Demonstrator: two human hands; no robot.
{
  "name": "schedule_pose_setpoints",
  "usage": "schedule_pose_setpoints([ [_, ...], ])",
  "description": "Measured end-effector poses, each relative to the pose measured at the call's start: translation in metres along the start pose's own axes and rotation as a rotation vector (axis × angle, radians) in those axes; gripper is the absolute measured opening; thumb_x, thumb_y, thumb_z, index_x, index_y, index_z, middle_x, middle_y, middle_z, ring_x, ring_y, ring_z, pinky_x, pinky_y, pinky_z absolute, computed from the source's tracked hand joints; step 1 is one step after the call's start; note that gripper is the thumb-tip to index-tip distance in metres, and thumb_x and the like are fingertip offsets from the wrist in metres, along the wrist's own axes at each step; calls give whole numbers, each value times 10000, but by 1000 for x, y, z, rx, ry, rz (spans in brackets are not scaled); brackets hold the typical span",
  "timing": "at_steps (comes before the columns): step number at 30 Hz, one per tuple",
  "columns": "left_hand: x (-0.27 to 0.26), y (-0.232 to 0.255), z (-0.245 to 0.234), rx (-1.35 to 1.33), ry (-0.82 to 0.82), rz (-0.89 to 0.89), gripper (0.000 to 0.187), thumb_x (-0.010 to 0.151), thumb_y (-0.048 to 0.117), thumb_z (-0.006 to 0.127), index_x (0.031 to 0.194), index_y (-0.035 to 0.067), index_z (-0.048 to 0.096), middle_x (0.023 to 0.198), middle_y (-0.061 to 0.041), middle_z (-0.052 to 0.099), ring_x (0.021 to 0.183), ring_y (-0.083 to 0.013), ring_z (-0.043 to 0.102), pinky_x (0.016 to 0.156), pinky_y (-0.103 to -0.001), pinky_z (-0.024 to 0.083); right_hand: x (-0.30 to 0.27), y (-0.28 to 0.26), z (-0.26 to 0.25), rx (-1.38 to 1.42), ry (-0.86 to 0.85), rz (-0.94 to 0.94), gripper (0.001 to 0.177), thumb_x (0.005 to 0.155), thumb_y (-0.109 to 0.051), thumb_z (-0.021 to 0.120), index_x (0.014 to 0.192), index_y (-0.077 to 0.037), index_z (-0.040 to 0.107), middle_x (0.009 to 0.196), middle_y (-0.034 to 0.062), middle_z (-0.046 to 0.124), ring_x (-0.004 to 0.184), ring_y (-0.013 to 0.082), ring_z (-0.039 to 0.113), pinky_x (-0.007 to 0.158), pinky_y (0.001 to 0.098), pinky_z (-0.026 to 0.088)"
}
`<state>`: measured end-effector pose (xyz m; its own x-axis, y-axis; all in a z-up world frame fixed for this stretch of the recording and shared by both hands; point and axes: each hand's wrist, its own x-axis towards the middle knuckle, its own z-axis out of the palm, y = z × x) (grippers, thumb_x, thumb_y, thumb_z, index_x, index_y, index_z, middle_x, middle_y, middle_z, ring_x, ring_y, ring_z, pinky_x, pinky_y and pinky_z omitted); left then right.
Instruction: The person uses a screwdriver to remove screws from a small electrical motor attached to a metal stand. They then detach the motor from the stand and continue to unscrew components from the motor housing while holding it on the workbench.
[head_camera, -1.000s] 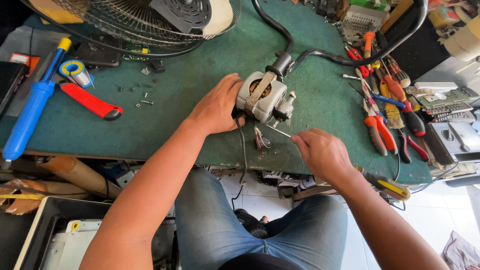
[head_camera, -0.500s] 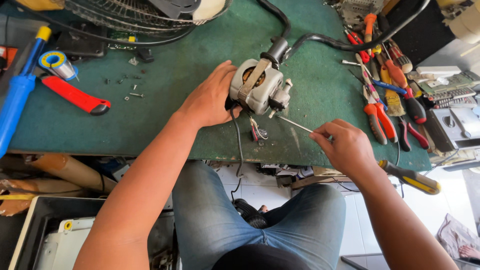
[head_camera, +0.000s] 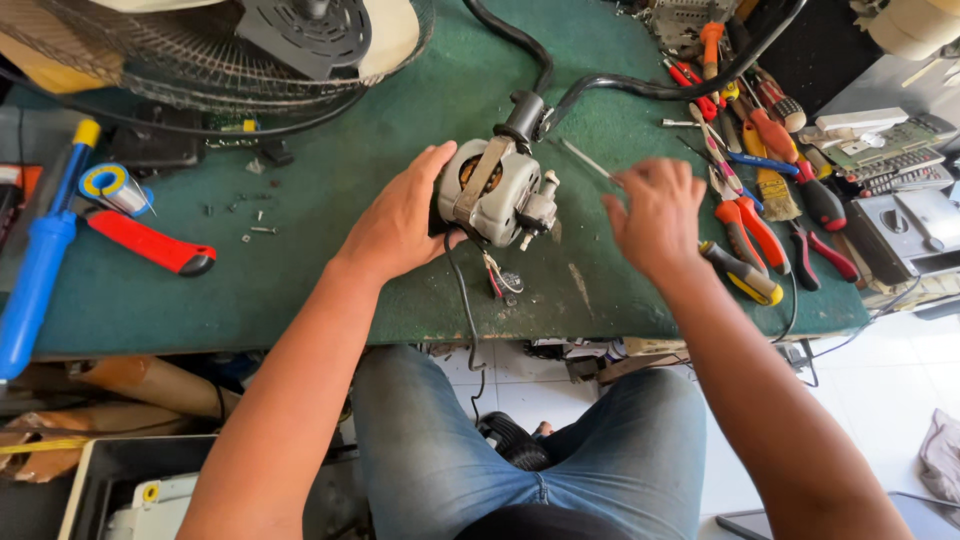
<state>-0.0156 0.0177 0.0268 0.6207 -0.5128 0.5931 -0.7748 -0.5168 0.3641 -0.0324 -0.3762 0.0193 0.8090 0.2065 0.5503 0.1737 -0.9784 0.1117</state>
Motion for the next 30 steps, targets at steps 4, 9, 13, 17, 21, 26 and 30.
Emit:
schedule_pose_setpoints([
  [4,2,-8,2,143,36,109,1193,820,353,939,1744,211,196,1655,-190,462,1509,-436,501,1242,-765,181,-19,-78,-25,658,-108,-7,144,901,-334,852,1002,-233,827,956,68,739,1005,343,718,893,422,538],
  [9,2,-11,7,59,12,191,777,988,345,777,1674,383,415,1676,-266,368,1468,-564,480,1243,-712,345,-24,-108,-24,618,-118,15,182,920,-428,838,954,-250,821,924,16,656,1009,269,677,888,390,466],
  [13,8,-2,1,28,-11,222,501,1112,493,567,1608,440,521,1677,-307,321,1464,-615,445,1257,-687,361,-25,-111,-20,661,-105,74,199,914,-447,847,935,-250,836,848,43,621,951,299,666,876,412,457],
  [17,9,-5,5,7,94,270,554,1065,349,723,1594,391,565,1649,-291,379,1437,-537,524,1222,-618,440,-19,-118,-26,705,-200,159,165,888,-440,860,966,-295,851,898,-5,694,995,256,700,895,380,483],
  [21,7,-5,2,14,124,260,584,1027,351,783,1581,349,596,1630,-261,428,1372,-480,586,1174,-570,495,-15,-124,-30,700,-216,224,223,832,-479,898,959,-299,863,878,3,726,943,258,719,869,352,528],
  [26,3,-4,8,9,119,215,641,1006,351,813,1602,357,576,1658,-215,416,1393,-424,586,1171,-533,506,-18,-125,-23,725,-223,301,270,836,-512,906,968,-280,866,866,2,741,912,244,725,867,323,547],
  [30,6,0,8,-7,177,203,693,992,265,845,1620,326,559,1622,-250,457,1328,-438,628,1097,-533,552,-14,-129,-33,846,-269,435,298,822,-486,908,1038,-286,866,944,-19,785,934,238,747,908,346,577],
])
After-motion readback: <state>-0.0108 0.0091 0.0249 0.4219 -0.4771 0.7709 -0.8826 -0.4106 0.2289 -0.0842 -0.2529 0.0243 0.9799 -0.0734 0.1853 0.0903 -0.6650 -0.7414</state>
